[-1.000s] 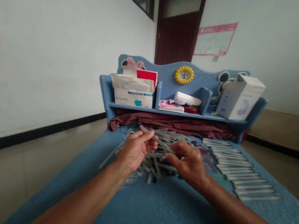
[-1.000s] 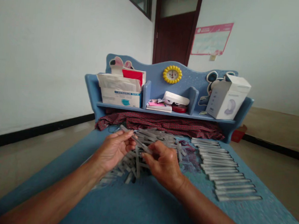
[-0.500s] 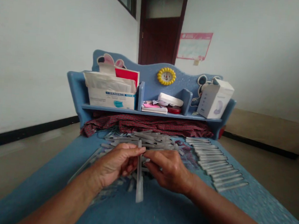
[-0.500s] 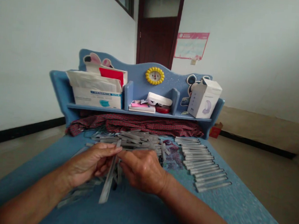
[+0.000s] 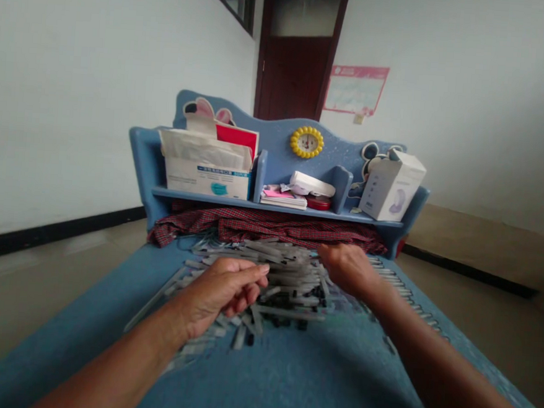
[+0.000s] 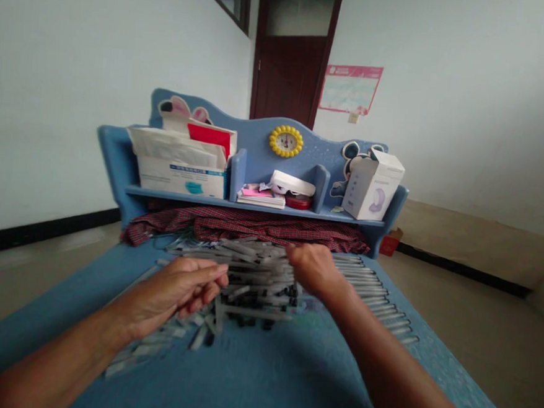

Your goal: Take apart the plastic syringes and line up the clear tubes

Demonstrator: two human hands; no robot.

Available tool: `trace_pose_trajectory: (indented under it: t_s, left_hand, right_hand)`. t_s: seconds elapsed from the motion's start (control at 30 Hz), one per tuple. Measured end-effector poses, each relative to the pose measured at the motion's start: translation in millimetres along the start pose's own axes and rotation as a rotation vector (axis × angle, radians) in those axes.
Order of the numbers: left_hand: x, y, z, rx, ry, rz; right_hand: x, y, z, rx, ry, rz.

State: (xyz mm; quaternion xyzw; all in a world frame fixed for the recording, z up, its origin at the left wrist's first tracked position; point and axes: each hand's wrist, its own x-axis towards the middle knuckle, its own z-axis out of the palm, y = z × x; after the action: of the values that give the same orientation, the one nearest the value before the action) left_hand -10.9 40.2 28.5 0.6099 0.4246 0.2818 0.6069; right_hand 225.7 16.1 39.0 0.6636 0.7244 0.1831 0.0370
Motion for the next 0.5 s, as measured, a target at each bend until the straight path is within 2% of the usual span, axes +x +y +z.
trace_pose_trajectory:
  t_s: [0.13,0.23,0.37,0.5]
  left_hand:
    - [-5,7,0.4,0.049,0.022,0.05]
    - [-5,7,-0.8,0.139,0.088,0.095]
    - [1,1,-5.6,0.27,0.193,0.174]
    - [6,-4,-9.3,0.389,0.239,0.247]
  right_hand:
    - [14,55,28,-0.048,-0.115,0.171]
    - [16,83,50,-0.047,-0.172,0.254]
    - [16,98,69,-0.024,-0.196,0.316]
    - [12,94,71,-0.008,-0.167,0.324]
